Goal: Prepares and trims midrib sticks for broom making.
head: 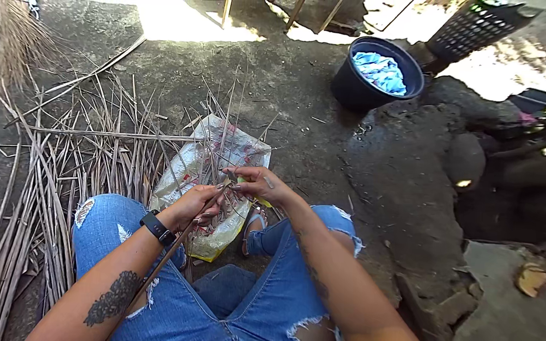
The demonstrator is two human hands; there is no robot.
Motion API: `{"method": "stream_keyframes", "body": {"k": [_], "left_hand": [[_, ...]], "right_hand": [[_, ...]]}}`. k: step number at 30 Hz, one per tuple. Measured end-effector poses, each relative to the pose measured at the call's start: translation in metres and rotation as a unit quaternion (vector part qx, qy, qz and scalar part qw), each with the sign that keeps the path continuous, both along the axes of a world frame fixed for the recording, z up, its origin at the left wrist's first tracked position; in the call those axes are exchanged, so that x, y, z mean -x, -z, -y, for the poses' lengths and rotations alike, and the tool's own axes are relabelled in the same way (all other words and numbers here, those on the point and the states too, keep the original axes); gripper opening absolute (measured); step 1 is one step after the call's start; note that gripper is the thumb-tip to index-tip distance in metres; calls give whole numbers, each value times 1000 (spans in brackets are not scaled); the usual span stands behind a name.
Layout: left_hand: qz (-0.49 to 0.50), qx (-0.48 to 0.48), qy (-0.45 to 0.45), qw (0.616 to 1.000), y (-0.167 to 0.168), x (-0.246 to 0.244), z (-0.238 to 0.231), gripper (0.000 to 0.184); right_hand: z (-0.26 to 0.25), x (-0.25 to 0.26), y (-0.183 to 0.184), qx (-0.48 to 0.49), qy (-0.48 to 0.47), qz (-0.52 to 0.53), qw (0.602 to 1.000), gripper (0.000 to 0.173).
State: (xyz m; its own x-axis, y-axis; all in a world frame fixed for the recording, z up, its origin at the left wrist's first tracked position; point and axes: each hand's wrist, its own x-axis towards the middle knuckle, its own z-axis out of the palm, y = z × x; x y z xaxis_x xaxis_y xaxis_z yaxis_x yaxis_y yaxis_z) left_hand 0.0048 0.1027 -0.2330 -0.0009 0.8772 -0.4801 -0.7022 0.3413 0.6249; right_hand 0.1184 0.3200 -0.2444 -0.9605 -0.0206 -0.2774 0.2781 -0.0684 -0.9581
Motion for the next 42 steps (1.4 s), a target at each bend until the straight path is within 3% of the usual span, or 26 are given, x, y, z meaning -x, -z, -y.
{"method": "stream_keyframes", "body": {"k": [7, 10, 15, 18, 21, 24, 32, 42], "left_hand": [[17, 10, -13, 1000, -1, 0, -2, 46], [-29, 22, -33, 999, -2, -2, -2, 45], [-139, 32, -75, 987, 1, -3, -6, 38], [-157, 17, -61, 985, 1, -5, -6, 37], [-161, 9, -58, 985, 0, -3, -4, 38], [-182, 22, -66, 981, -1, -3, -5, 33], [-264, 63, -61, 960, -1, -9, -8, 33], [-65, 53, -65, 994, -6, 1, -4, 40]], "right_hand": [[2, 0, 1, -42, 42, 4, 998, 39], [5, -3, -3, 9, 32, 4, 999, 36], [9, -7, -8, 162, -34, 46, 985, 53], [15, -5, -3, 165, -36, 63, 984, 50], [14, -2, 2, 135, 26, 59, 989, 38], [14, -3, 0, 150, 55, 54, 986, 43], [31, -3, 4, 208, 8, 92, 974, 42], [32, -2, 3, 136, 4, 86, 987, 36]]}}
